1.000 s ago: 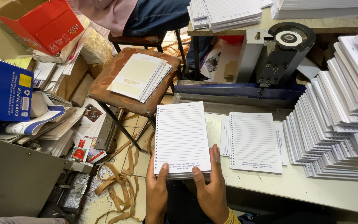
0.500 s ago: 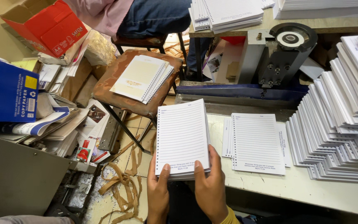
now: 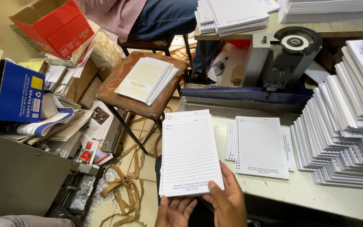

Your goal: The person sits and repeatedly picks up stacks of lined paper, flips through the pages by hand, and places them back on a pile on the table. The person handles the papers one stack at a time, checking the contents before stacking them.

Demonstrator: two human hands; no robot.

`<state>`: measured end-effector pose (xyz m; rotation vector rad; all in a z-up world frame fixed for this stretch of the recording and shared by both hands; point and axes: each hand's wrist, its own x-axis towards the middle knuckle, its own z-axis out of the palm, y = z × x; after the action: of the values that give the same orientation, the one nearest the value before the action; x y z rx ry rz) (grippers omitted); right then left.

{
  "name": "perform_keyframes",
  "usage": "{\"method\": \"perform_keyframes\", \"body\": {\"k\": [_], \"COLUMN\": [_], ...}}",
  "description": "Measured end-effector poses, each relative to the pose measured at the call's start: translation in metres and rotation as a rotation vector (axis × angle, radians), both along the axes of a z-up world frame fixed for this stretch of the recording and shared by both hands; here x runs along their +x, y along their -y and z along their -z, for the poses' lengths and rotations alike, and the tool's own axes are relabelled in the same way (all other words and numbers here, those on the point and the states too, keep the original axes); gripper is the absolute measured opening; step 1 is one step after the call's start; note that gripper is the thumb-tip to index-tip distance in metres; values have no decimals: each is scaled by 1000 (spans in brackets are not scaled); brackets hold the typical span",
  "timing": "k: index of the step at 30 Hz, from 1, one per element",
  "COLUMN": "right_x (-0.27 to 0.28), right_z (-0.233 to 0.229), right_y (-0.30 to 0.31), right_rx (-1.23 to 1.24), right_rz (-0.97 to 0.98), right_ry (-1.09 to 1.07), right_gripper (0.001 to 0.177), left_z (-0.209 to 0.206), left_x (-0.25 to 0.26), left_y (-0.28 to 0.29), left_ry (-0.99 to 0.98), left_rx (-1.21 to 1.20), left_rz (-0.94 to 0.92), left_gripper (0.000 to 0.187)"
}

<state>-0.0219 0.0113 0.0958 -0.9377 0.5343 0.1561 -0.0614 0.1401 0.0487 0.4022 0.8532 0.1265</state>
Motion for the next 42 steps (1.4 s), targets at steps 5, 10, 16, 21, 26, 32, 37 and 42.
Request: {"method": "perform_keyframes", "body": {"k": [5,10,16,21,26,32,37,42], "right_x": [-31,-48,-26,-17,-23,-39,-25,-16], "right_z": [51,98,73,45,56,93,115,186], "right_y": [8,13,20,47,146,262,326,329], "right_rx": [229,9,-77,358,439,-101,-747,-889], "right_rz": [-59,-262,-56,-226,-323,-417,-419,-326], "right_ry": [-98,-25,-167,-7,219,75,226,197], "right_gripper": [85,84,38,71,91,67,69,58], "left_z": [12,-69,-50,-89,12,29,56,64], "left_x": [-7,2,-6,-24,-52,-8,51,70], "left_y": [6,23,3,24,4,55,99,137], "left_ry": [361,-97,-8,-94,-179,307,679,1049], "left_rx": [43,194,215,335,625,717,1112,1056], "left_rz": [-115,-154,-163,-84,257,817,1007,822], "left_gripper": [65,62,63,66,73,68,47,41]}}
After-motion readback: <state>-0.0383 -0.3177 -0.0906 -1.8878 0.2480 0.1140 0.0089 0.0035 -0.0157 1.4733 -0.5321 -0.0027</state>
